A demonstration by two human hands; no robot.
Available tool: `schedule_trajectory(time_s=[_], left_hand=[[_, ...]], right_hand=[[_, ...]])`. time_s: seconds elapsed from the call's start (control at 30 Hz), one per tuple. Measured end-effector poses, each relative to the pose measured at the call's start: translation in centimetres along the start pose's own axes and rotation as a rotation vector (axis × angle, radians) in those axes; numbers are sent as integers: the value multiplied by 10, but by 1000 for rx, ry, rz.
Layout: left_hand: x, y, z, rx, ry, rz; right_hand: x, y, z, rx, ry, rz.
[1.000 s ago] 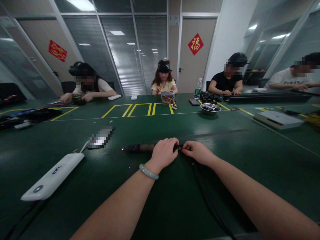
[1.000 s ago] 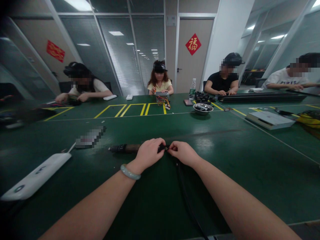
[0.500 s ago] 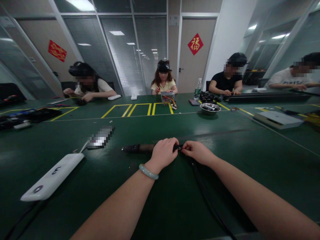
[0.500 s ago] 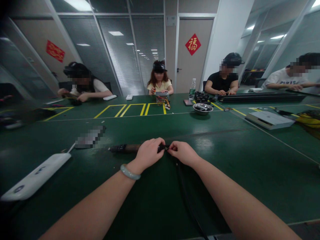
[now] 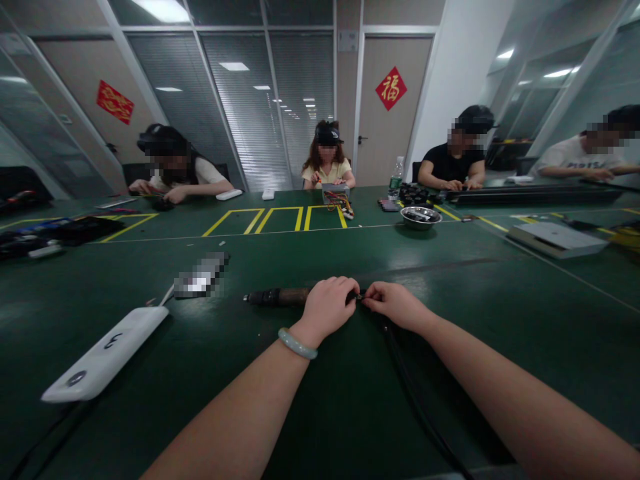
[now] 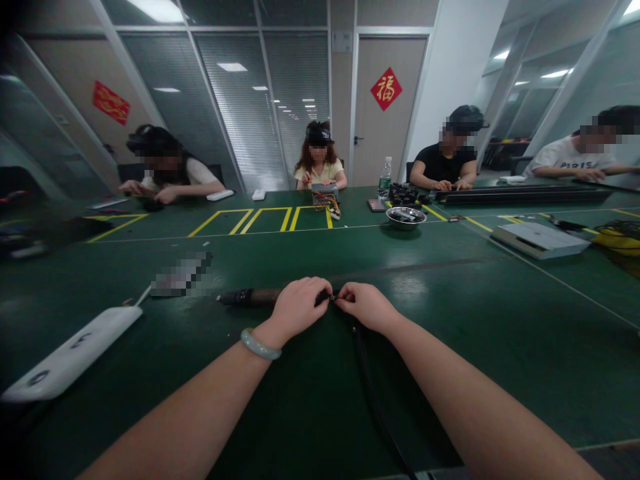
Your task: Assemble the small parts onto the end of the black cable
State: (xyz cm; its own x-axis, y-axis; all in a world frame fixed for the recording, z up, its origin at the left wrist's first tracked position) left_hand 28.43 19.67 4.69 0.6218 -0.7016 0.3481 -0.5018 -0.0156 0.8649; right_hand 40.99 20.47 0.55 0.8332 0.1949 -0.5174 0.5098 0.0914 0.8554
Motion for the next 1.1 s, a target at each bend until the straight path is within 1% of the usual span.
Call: schedule_trajectory(time_s=[0.1,0.3,0.57,0.8,1.0,1.1], left_hand=[[1,0,0,-11,-3,-14],[-3,0,0,8,53,-12],[1,0,1,12,-23,-1],[-4,0,0,17,33,17],[-1,-1,0,7,-23,13],[-1,-1,0,18,-24,-4]], right_hand=[[-2,0,0,1,6,13],[-2,1,1,-2,-7,-1],[-3,1,1,-17,-7,-15],[-2,1,1,-15,-5,-9],[-2,1,1,-18,-2,0],[-1,0,0,-7,2,12]])
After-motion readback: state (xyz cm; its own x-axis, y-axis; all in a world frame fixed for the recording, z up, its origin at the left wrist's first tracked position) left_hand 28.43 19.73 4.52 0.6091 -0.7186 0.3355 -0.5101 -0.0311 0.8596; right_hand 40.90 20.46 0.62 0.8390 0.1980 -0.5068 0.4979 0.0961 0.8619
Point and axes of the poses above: each hand's wrist, its own z-axis away from the middle knuckle, its own y-axis out of the back of the hand, x = y × z, the point moved 9 cm from there along -z, towards the middle knuckle, and after that the axes turned 10 degrees about z, right-handed, at the moved point
